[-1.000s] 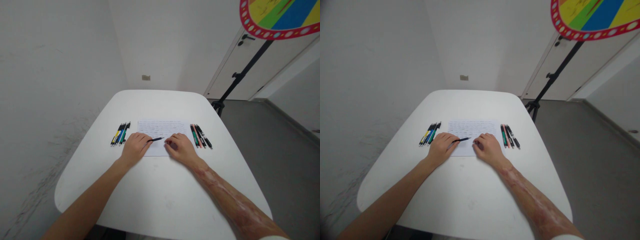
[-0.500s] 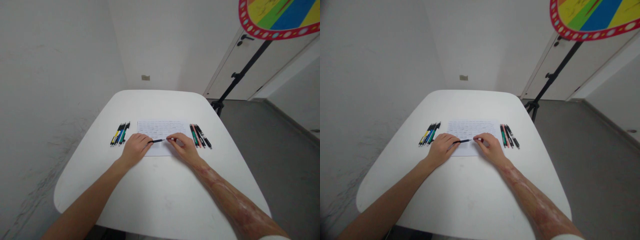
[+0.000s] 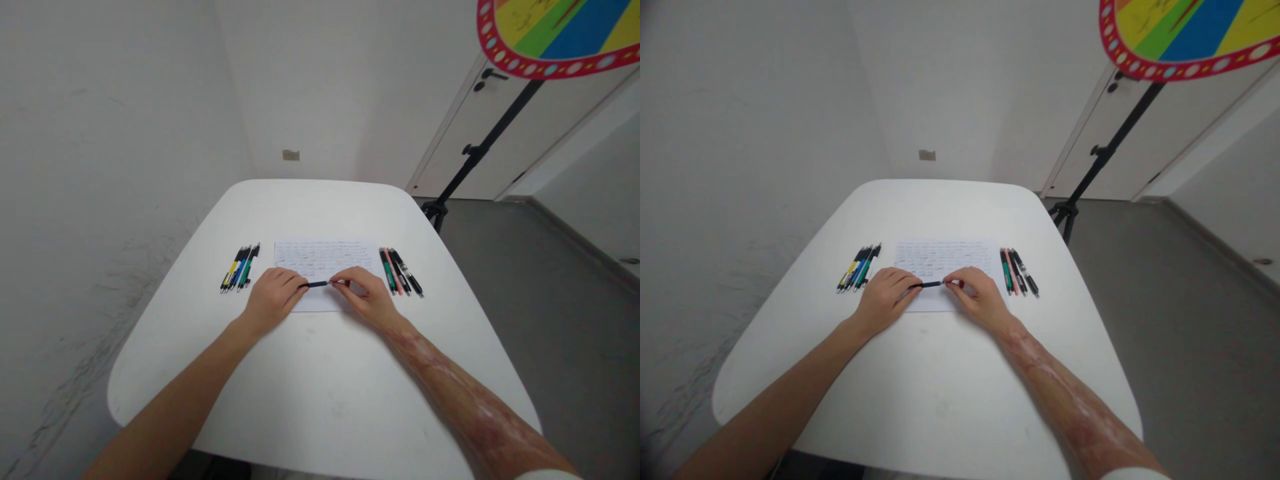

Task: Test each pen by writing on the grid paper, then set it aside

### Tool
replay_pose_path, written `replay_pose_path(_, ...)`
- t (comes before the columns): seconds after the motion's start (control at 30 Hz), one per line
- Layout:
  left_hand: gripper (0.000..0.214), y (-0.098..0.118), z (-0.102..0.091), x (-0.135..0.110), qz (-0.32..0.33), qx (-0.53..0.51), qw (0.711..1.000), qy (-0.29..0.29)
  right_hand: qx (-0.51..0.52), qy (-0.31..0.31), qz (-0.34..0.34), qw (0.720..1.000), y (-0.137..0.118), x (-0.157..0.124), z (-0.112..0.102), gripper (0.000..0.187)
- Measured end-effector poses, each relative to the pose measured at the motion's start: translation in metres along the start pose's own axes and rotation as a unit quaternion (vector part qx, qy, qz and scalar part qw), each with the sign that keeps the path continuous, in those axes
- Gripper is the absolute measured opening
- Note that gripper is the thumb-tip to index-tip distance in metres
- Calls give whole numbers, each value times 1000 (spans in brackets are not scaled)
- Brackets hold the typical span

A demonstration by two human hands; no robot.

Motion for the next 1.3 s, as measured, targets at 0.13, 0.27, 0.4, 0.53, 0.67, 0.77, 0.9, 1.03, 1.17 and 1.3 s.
replay_pose_path(0.13,17,3,0,-1,16,-8,1000,4,2,-9,-13,1000,-2,0,1,9)
replay_pose_path(0.27,16,6,-2,0,28,-9,1000,9,-18,-10,-12,1000,-1,0,2,9)
replay_pose_path(0.4,18,9,-1,0,34,-8,999,3,-42,-38,-19,998,-3,0,8,10)
replay_pose_path(0.53,21,12,7,0,36,-11,999,-12,-79,-97,-19,992,-5,1,18,19)
replay_pose_path(0.67,21,11,8,0,32,-16,999,-1,-53,-120,-12,991,-7,0,19,15)
replay_pose_path(0.77,18,10,4,0,30,-16,999,14,-10,-94,-2,996,-8,-1,11,19)
replay_pose_path(0.9,16,10,-1,1,35,-17,999,34,-11,-80,3,997,-7,-2,8,17)
replay_pose_path(1.03,15,13,-4,2,44,-24,998,45,-31,-108,4,994,-3,-2,15,9)
replay_pose_path(1.17,15,17,-3,2,52,-26,997,43,-65,-131,-6,989,-3,0,21,22)
replay_pose_path(1.3,13,18,-3,2,56,-21,997,47,-87,-128,-14,988,-6,1,20,31)
Point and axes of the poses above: each hand's wrist, its own x-axis towards the middle knuckle, its own z-axis out of the palm, y = z × x, the point moved 8 cm from there along x, towards the middle knuckle, and after that the axes turned 15 degrees about -x, right-handed, at the moved point
